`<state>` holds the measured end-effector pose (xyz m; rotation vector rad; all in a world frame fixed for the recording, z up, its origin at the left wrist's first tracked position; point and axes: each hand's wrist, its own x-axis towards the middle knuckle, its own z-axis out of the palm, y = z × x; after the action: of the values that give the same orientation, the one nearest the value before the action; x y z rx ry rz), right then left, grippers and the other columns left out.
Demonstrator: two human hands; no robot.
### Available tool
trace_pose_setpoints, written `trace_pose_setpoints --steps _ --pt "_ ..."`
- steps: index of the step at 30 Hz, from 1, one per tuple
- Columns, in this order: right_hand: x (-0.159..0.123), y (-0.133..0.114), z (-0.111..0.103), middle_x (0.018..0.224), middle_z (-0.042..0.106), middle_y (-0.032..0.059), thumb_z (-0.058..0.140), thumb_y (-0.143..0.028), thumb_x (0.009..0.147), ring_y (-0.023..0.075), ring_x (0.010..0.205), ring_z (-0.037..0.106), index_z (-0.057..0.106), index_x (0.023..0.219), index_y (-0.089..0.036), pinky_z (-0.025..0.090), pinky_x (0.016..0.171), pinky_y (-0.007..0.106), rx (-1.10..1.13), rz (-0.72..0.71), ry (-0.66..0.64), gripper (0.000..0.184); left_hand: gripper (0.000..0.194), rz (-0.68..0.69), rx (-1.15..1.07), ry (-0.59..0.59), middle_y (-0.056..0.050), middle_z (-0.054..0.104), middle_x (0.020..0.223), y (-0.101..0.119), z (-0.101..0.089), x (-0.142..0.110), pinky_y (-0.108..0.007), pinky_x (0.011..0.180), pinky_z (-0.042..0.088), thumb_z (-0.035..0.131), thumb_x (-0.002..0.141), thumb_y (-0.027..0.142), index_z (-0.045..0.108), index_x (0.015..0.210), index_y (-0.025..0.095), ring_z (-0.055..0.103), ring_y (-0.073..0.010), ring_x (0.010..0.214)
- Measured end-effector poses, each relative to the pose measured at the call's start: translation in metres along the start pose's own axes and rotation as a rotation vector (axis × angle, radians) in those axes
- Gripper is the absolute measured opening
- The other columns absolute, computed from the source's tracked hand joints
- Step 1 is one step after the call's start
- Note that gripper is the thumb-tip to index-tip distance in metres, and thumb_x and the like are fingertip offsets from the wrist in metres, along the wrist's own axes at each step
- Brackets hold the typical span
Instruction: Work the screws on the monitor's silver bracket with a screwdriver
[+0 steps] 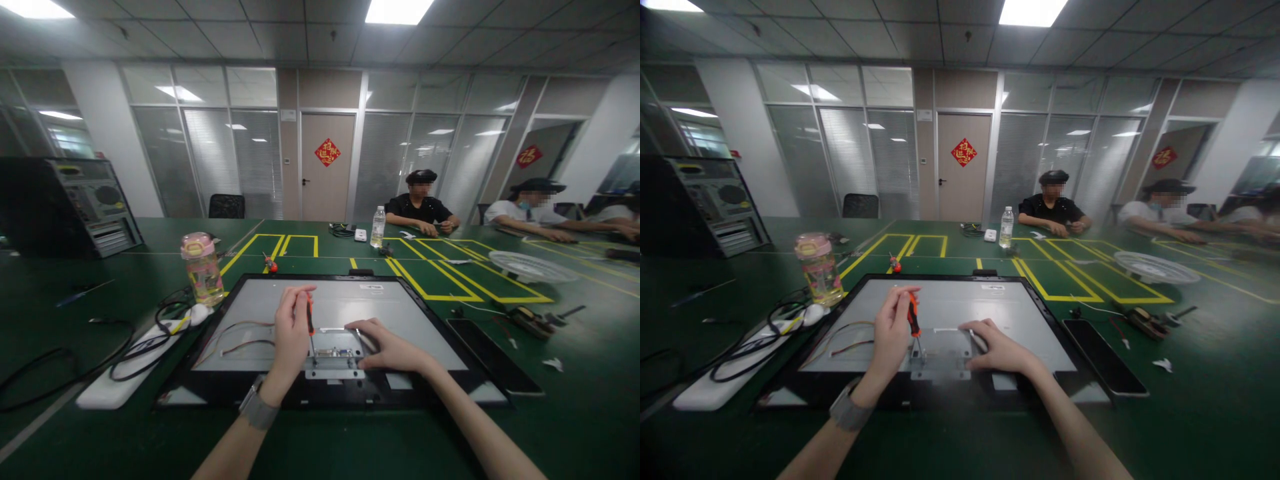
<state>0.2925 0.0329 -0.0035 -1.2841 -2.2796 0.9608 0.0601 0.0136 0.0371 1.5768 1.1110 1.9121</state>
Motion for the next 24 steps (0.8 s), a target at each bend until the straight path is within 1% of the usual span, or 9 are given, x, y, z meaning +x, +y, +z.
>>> trace_pose_setpoints --steps 3,7,9,11,13,16,18,22,24 --pt "0.0003 0.0007 -0.0003 0.125 0.048 0.0066 0.077 -0.037 0.068 0.0266 0.121 0.046 0.047 0.136 -0.026 0.031 0.111 0.040 -0.005 -0.011 0.001 0.075 0.029 -0.006 -0.014 -0.013 -0.004 0.061 0.080 -0.0017 0.0002 0.0014 -0.027 0.071 0.048 0.043 0.096 0.037 0.063 0.088 0.018 0.059 -0.0168 0.077" --pt "0.0004 -0.0009 -0.0008 0.124 0.049 0.0066 0.076 -0.036 0.068 0.0267 0.121 0.046 0.047 0.136 -0.026 0.032 0.111 0.041 -0.011 -0.013 -0.003 0.075 0.022 0.106 0.058 0.032 -0.003 0.056 0.083 -0.0038 0.0001 0.0021 -0.027 0.074 0.047 0.059 0.087 0.038 0.066 0.079 0.019 0.056 -0.0168 0.078" --pt "0.0002 -0.0022 -0.0011 0.124 0.049 0.0066 0.076 -0.037 0.068 0.0270 0.120 0.046 0.047 0.136 -0.026 0.033 0.110 0.040 -0.008 -0.009 -0.002 0.075 0.023 0.090 0.052 0.008 -0.004 0.058 0.084 -0.0034 -0.0004 0.0014 -0.027 0.074 0.048 0.055 0.090 0.038 0.068 0.084 0.020 0.058 -0.0174 0.080" --pt "0.0001 -0.0028 -0.0012 0.124 0.049 0.0068 0.076 -0.037 0.068 0.0273 0.120 0.046 0.047 0.136 -0.026 0.033 0.109 0.040 -0.003 -0.006 -0.004 0.075 0.029 0.019 0.020 -0.025 -0.004 0.062 0.084 -0.0021 -0.0010 0.0004 -0.027 0.071 0.048 0.045 0.095 0.038 0.067 0.093 0.020 0.060 -0.0173 0.078" --pt "0.0002 -0.0024 -0.0011 0.124 0.049 0.0071 0.077 -0.036 0.067 0.0273 0.120 0.047 0.047 0.136 -0.025 0.033 0.109 0.040 0.000 -0.005 -0.005 0.076 0.032 -0.008 0.007 -0.033 -0.004 0.064 0.083 -0.0006 -0.0010 -0.0001 -0.026 0.069 0.048 0.040 0.097 0.037 0.067 0.095 0.020 0.060 -0.0170 0.076" --pt "0.0003 0.0000 -0.0006 0.124 0.048 0.0072 0.077 -0.036 0.068 0.0267 0.121 0.046 0.047 0.136 -0.025 0.032 0.110 0.039 -0.001 -0.017 -0.003 0.076 0.023 0.094 0.055 0.004 -0.003 0.059 0.084 0.0004 -0.0001 0.0003 -0.026 0.073 0.047 0.053 0.091 0.036 0.068 0.084 0.020 0.058 -0.0171 0.080" --pt "0.0002 0.0013 -0.0003 0.124 0.048 0.0069 0.077 -0.036 0.068 0.0262 0.121 0.046 0.046 0.137 -0.025 0.032 0.110 0.039 -0.001 -0.019 -0.005 0.076 0.018 0.134 0.079 0.016 -0.003 0.056 0.085 -0.0006 0.0006 0.0007 -0.027 0.075 0.046 0.058 0.089 0.034 0.068 0.083 0.020 0.057 -0.0171 0.081" --pt "-0.0005 0.0001 -0.0007 0.124 0.047 0.0071 0.078 -0.034 0.067 0.0259 0.119 0.047 0.047 0.136 -0.025 0.033 0.110 0.039 0.003 0.002 -0.004 0.076 0.026 -0.003 -0.006 -0.026 -0.004 0.061 0.084 -0.0046 0.0007 0.0006 -0.028 0.074 0.048 0.041 0.097 0.033 0.063 0.097 0.019 0.061 -0.0170 0.080" --pt "-0.0008 -0.0018 -0.0011 0.124 0.047 0.0074 0.078 -0.033 0.068 0.0256 0.120 0.047 0.047 0.136 -0.024 0.032 0.111 0.038 0.000 0.006 -0.002 0.076 0.028 -0.020 -0.027 -0.022 -0.004 0.062 0.084 -0.0052 0.0004 0.0008 -0.027 0.073 0.048 0.040 0.098 0.035 0.062 0.092 0.019 0.061 -0.0171 0.081"
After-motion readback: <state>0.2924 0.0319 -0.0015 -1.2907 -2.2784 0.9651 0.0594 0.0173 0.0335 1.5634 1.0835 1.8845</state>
